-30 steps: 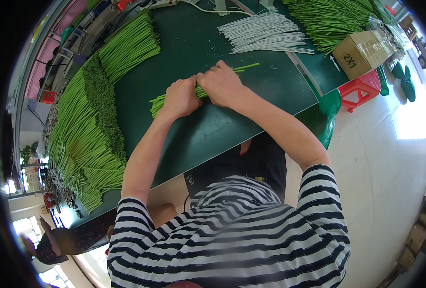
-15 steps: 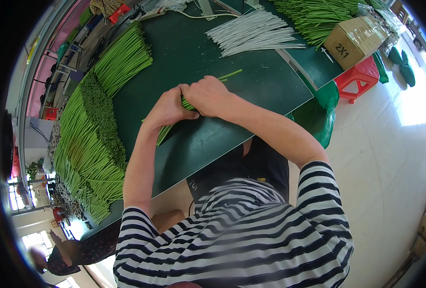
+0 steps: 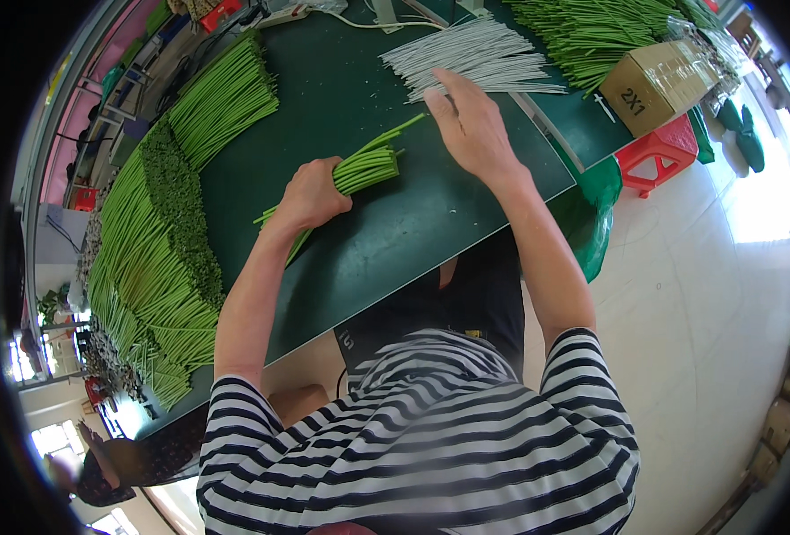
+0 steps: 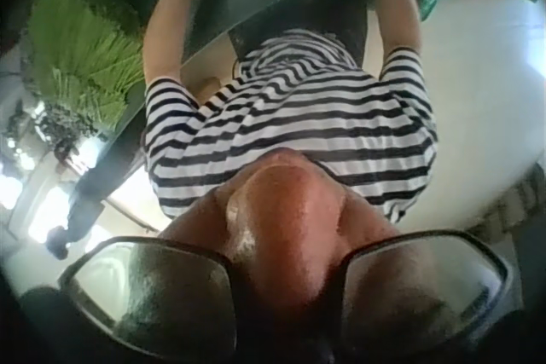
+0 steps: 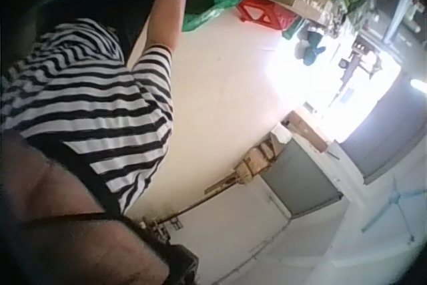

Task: Bundling and organizing thin green plastic sticks into groups on a factory workbench.

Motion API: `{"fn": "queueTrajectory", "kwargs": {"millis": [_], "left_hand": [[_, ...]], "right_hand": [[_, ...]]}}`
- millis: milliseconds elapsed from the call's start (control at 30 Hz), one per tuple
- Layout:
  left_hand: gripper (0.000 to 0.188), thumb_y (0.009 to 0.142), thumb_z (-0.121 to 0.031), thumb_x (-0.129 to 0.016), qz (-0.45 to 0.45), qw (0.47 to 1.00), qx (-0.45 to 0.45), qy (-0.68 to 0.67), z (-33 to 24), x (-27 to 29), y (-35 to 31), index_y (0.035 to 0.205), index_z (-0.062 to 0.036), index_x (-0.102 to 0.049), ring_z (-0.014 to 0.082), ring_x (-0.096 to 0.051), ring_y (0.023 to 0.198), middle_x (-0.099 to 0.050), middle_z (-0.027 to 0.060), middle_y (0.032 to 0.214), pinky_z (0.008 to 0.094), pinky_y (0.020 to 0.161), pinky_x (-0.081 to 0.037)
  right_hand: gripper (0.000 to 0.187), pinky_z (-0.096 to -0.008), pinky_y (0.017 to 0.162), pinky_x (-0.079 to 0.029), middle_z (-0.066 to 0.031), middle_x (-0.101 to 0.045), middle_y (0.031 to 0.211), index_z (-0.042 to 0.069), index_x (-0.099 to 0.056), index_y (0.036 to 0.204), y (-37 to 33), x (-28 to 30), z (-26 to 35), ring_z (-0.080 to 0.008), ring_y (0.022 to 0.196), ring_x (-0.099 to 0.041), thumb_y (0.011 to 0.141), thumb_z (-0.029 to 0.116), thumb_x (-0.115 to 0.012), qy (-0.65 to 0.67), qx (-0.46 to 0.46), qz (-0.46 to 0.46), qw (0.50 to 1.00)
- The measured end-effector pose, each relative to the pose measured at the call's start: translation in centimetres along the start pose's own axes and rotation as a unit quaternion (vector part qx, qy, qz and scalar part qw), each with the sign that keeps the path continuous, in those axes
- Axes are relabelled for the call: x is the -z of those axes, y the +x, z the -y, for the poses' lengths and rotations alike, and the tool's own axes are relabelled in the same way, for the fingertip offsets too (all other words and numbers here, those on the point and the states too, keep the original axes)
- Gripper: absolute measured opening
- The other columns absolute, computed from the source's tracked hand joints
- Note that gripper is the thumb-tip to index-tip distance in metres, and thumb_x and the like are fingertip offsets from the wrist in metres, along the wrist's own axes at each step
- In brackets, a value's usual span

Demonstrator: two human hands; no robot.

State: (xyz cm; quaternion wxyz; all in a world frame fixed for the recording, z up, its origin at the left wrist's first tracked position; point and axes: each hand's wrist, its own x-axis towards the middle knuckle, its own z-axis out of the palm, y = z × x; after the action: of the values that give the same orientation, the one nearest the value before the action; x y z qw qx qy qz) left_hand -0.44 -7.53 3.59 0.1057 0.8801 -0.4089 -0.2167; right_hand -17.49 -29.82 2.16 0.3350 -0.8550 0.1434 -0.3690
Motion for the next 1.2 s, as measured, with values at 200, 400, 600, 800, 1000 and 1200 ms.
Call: {"fn": "queueTrajectory", "kwargs": {"millis": [200,400,600,800,1000,1200], "left_hand": [[0.063,0.069,-0.014,-0.078,0.001,1.000,-0.008,0.007,-0.9,0.5,-0.6,0.130,-0.0027,-0.069,0.0412,-0.072,0.112,-0.076,0.0225,0.117,0.0482,0.097,-0.058],[0.067,0.069,-0.014,-0.079,0.009,1.000,-0.013,0.011,-0.8,0.3,-0.8,0.134,-0.0050,-0.066,0.0412,-0.072,0.112,-0.077,0.0216,0.115,0.0491,0.096,-0.058],[0.066,0.071,-0.013,-0.079,-0.011,0.998,-0.009,0.054,-1.4,-0.2,-1.4,0.135,-0.0053,-0.065,0.0427,-0.073,0.109,-0.076,0.0228,0.113,0.0511,0.094,-0.058],[0.061,0.072,-0.013,-0.081,-0.030,0.997,-0.002,0.074,-1.4,-1.0,-1.9,0.130,-0.0047,-0.066,0.0438,-0.072,0.107,-0.076,0.0224,0.109,0.0523,0.093,-0.057],[0.057,0.074,-0.011,-0.080,-0.097,0.992,-0.046,0.073,-0.7,-2.2,-2.5,0.128,-0.0043,-0.066,0.0426,-0.070,0.112,-0.074,0.0196,0.117,0.0521,0.093,-0.057],[0.053,0.075,-0.006,-0.074,-0.082,0.994,-0.044,0.050,-1.0,-2.0,-2.7,0.127,-0.0034,-0.066,0.0424,-0.070,0.111,-0.073,0.0196,0.116,0.0543,0.091,-0.057]], "right_hand": [[0.034,-0.0317,0.097,-0.054,-0.0085,-0.075,0.112,-0.001,-0.070,0.123,-2.0,-6.1,-0.6,-0.0164,0.107,-0.070,0.115,0.026,-0.052,0.237,-0.155,0.038,0.958],[0.022,-0.0281,0.075,-0.054,-0.0082,-0.076,0.103,0.000,-0.070,0.122,-1.5,-6.0,-1.6,-0.0137,0.085,-0.070,0.111,0.013,-0.056,0.303,-0.248,0.024,0.920],[0.023,-0.0268,0.070,-0.053,-0.0128,-0.076,0.106,-0.002,-0.066,0.127,-1.6,-4.9,-0.7,-0.0153,0.080,-0.070,0.109,0.010,-0.058,0.339,-0.260,0.061,0.902],[0.028,-0.0284,0.076,-0.057,-0.0143,-0.076,0.110,-0.003,-0.065,0.131,-1.7,-4.7,-0.8,-0.0179,0.089,-0.074,0.104,0.003,-0.063,0.405,-0.275,0.003,0.872],[0.037,-0.0302,0.081,-0.058,-0.0157,-0.074,0.117,-0.004,-0.065,0.134,-1.8,-3.2,0.0,-0.0195,0.101,-0.074,0.097,-0.005,-0.060,0.369,-0.208,0.031,0.905],[0.028,-0.0290,0.078,-0.058,-0.0110,-0.076,0.110,-0.003,-0.072,0.124,-3.0,-3.0,0.8,-0.0174,0.095,-0.074,0.098,0.002,-0.067,0.381,-0.199,0.043,0.902]]}}
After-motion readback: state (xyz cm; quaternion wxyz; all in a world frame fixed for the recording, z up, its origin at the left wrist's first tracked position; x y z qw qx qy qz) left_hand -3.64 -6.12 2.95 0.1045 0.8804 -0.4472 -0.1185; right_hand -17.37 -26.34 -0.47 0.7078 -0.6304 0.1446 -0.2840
